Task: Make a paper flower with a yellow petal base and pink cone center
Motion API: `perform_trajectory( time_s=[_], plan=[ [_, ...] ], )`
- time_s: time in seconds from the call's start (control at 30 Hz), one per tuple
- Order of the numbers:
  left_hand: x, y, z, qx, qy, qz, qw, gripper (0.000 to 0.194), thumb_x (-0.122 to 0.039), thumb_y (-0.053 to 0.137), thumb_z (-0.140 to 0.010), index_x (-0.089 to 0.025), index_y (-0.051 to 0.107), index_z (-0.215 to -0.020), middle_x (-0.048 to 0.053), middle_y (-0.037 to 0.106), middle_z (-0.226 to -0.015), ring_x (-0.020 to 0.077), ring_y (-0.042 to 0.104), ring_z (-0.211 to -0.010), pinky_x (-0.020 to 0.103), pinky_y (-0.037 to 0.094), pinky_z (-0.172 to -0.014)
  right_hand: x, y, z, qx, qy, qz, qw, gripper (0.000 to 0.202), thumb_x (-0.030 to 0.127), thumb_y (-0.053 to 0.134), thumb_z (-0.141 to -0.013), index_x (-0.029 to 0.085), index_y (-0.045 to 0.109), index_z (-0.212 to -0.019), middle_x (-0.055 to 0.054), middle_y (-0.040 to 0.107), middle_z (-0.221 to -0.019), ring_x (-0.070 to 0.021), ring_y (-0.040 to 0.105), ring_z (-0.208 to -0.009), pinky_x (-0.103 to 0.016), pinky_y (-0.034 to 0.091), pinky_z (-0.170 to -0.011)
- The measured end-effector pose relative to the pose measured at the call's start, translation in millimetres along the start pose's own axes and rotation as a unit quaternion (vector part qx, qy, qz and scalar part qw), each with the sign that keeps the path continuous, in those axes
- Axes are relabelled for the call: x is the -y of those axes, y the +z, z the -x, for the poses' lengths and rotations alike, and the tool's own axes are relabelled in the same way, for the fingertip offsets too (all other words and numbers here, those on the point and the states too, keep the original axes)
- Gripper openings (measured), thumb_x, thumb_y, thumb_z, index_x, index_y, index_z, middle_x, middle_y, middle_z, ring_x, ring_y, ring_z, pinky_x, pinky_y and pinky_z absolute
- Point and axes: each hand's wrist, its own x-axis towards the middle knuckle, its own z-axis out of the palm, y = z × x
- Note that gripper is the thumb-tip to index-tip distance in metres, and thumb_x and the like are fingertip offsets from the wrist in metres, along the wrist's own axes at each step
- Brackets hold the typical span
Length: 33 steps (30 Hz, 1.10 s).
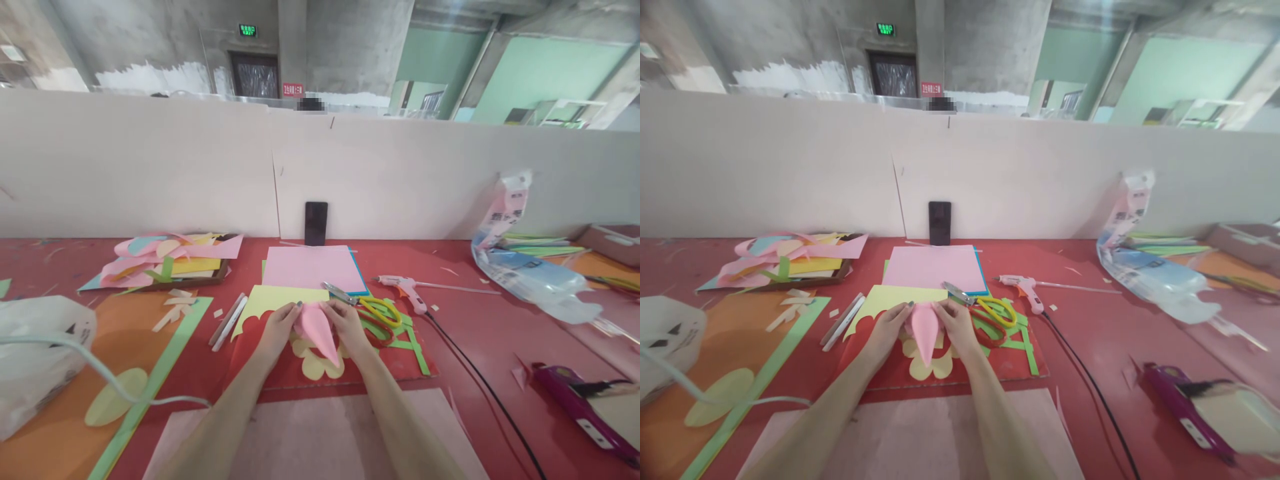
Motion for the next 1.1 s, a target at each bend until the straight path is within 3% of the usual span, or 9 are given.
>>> perform_trajectory(
  time_s=[0.23, 0.5, 0.7, 0.87, 1.1],
  plan=[
    [2.5, 1.0, 1.7, -0.012, -0.019, 0.043, 0.999, 0.035, -0.05, 0.052, -0.069, -0.015, 0.052, -0.066, -0.001, 0.049, -0.061, 0.0128, 0.047, -0.06, 0.023, 0.039, -0.057, -1.1, -0.7, -2.8, 0.007, 0.004, 0.0, 1.0, 0.026, 0.043, 0.061, -0.071, 0.017, 0.064, -0.069, -0.001, 0.059, -0.063, -0.0125, 0.049, -0.055, -0.024, 0.035, -0.051],
    [-1.7, 1.1, 0.4, 0.002, -0.015, 0.038, 0.999, 0.036, -0.046, 0.061, -0.062, -0.016, 0.043, -0.051, -0.005, 0.039, -0.052, 0.0088, 0.037, -0.052, 0.019, 0.031, -0.047, -3.7, -1.1, -3.5, 0.009, 0.003, -0.001, 1.0, 0.028, 0.043, 0.062, -0.07, 0.016, 0.065, -0.073, -0.003, 0.061, -0.067, -0.0139, 0.051, -0.059, -0.025, 0.037, -0.053],
    [-1.6, 1.4, 3.3, -0.029, -0.037, 0.05, 0.998, 0.035, -0.049, 0.054, -0.067, -0.015, 0.051, -0.06, -0.002, 0.047, -0.057, 0.0114, 0.043, -0.056, 0.022, 0.035, -0.051, -5.6, -0.6, -4.4, 0.007, 0.01, -0.001, 1.0, 0.029, 0.044, 0.062, -0.069, 0.015, 0.064, -0.07, 0.0, 0.058, -0.061, -0.0117, 0.048, -0.053, -0.023, 0.033, -0.049],
    [-1.9, 2.1, 3.7, -0.01, -0.037, 0.052, 0.998, 0.038, -0.053, 0.052, -0.066, -0.016, 0.05, -0.061, -0.003, 0.046, -0.056, 0.0107, 0.042, -0.053, 0.022, 0.035, -0.052, -7.3, -0.4, -4.4, 0.008, 0.01, -0.004, 1.0, 0.029, 0.045, 0.061, -0.07, 0.016, 0.064, -0.071, 0.0, 0.058, -0.062, -0.0123, 0.049, -0.054, -0.024, 0.033, -0.05],
    [-1.2, 1.6, -0.4, 0.035, 0.005, -0.001, 0.999, 0.034, -0.043, 0.057, -0.067, -0.017, 0.043, -0.05, -0.005, 0.04, -0.049, 0.0088, 0.036, -0.05, 0.021, 0.029, -0.049, -0.9, -0.6, -1.3, 0.013, -0.005, -0.005, 1.0, 0.027, 0.042, 0.059, -0.074, 0.016, 0.063, -0.072, -0.001, 0.058, -0.066, -0.0129, 0.05, -0.061, -0.024, 0.036, -0.056]
  ],
)
